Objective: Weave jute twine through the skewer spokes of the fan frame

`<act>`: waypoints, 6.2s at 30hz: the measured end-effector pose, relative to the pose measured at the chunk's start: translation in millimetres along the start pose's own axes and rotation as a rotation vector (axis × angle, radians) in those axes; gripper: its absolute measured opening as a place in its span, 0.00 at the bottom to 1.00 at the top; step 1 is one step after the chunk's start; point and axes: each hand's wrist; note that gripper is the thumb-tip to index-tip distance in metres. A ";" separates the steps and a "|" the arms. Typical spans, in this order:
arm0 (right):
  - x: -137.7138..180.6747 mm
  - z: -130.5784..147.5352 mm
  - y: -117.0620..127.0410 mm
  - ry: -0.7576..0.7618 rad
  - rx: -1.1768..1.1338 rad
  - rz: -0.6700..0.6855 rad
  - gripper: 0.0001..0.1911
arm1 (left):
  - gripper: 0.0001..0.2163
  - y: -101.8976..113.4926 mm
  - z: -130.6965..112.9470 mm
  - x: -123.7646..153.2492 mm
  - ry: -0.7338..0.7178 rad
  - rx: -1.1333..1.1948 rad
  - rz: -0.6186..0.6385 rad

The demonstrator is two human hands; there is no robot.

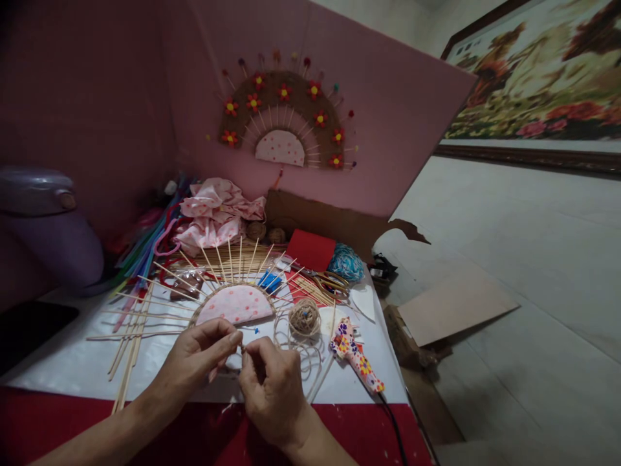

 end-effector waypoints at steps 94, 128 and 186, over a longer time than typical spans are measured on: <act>3.1 -7.9 -6.1 -0.045 -0.105 -0.008 0.06 | 0.18 -0.9 4.1 -1.1 0.086 0.047 0.018; 1.8 -0.7 -0.8 0.040 -0.021 -0.006 0.08 | 0.13 7.2 10.2 -10.7 0.317 0.480 -0.102; 2.8 -5.2 -5.8 0.119 0.051 -0.024 0.10 | 0.05 8.2 2.9 -8.7 0.459 0.948 -0.238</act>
Point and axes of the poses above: each hand's wrist, its own x-axis away from the middle knuckle, its own y-axis out of the back of the hand, z = x × y, and after that the axes turned 10 degrees about x, right-handed
